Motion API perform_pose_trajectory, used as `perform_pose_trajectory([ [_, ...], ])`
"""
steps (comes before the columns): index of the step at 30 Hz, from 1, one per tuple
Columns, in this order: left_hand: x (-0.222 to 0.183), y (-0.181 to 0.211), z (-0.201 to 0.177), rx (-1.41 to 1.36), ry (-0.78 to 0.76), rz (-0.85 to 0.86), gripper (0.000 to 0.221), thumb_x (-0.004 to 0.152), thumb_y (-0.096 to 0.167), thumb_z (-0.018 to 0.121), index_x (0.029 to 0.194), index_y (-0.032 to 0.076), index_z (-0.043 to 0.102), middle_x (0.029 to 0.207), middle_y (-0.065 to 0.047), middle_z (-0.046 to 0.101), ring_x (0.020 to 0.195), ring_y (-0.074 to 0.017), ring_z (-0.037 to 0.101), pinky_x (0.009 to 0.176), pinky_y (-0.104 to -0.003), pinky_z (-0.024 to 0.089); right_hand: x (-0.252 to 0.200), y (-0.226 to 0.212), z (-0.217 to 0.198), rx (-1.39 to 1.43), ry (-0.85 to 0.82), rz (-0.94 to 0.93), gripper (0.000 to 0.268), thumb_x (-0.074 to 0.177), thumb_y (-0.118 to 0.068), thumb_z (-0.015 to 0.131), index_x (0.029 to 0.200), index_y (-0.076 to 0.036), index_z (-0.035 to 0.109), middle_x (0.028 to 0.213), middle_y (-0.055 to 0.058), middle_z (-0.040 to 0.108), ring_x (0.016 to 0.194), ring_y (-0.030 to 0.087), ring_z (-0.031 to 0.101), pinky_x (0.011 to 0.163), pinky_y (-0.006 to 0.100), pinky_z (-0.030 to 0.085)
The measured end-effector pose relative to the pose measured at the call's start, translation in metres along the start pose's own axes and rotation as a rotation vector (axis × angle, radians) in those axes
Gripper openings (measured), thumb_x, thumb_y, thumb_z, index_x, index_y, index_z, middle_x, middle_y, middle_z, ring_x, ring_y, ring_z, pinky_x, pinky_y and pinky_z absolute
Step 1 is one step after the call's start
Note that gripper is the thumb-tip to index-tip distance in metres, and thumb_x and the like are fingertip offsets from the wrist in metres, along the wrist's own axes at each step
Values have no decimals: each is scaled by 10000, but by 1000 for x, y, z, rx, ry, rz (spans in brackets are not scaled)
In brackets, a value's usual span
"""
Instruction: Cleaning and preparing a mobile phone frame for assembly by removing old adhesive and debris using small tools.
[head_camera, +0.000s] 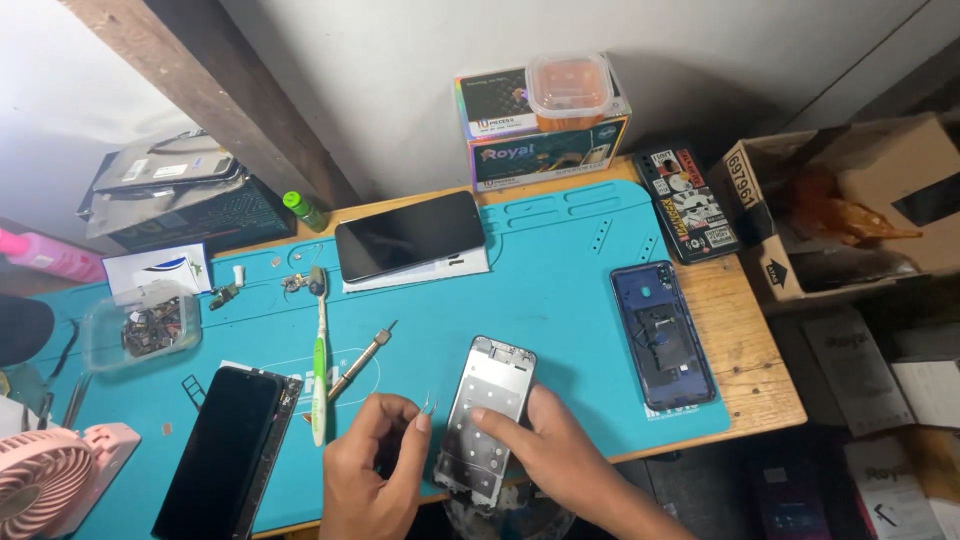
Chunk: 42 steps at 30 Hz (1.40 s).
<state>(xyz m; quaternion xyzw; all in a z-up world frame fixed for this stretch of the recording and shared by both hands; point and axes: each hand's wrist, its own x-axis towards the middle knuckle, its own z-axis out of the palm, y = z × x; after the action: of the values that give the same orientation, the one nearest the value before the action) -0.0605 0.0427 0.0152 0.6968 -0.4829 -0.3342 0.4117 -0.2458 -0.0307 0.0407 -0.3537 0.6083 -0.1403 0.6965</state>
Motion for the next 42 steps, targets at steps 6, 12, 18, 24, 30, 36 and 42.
perform_pose_trajectory([
  [6,-1,-27,0,-164,112,-64,178,991,204,727,851,95,726,594,39,489,499,-71,350,475,-285,282,14,10,18,-3,116,-174,412,897,-231,763,1285,-102,814,1253,11,907,1107,135,816,981,312,614],
  [12,-1,-26,-3,-175,43,-222,193,962,225,791,820,95,771,592,23,535,500,-80,361,494,-290,281,13,17,31,39,254,-196,368,880,-206,788,1225,-89,836,1170,27,924,1059,134,822,953,307,623],
  [18,4,-35,-3,-162,0,-286,192,937,238,836,808,98,807,582,19,556,502,-90,389,496,-277,312,0,-2,36,-4,270,-88,443,895,-267,752,1317,-144,808,1250,-15,901,1128,127,807,979,309,593],
  [24,16,-36,-8,-246,-131,-276,193,1017,192,747,908,38,790,575,-68,618,509,-120,429,515,-299,317,-1,3,31,-36,259,-147,404,905,-294,735,1285,-172,800,1209,-53,880,1100,95,779,981,285,567],
  [30,33,-7,-10,-264,-125,-264,200,1052,188,693,954,21,740,683,-97,633,642,-180,569,619,-345,450,4,-19,24,-111,237,-355,310,939,-321,732,1181,-141,800,1094,-6,876,1007,153,809,868,343,599],
  [36,40,13,-3,-219,-50,70,193,1044,205,682,887,93,676,632,-8,602,545,-84,486,520,-288,401,27,-27,29,-185,266,-546,330,939,-289,705,1245,-167,719,1049,-23,852,917,116,768,787,317,579],
  [42,30,13,1,-206,69,137,160,1008,174,709,868,94,707,662,22,640,552,-60,525,508,-278,436,54,-14,33,-146,287,-767,313,953,-222,715,1243,-104,709,1085,19,837,972,119,756,849,308,607],
])
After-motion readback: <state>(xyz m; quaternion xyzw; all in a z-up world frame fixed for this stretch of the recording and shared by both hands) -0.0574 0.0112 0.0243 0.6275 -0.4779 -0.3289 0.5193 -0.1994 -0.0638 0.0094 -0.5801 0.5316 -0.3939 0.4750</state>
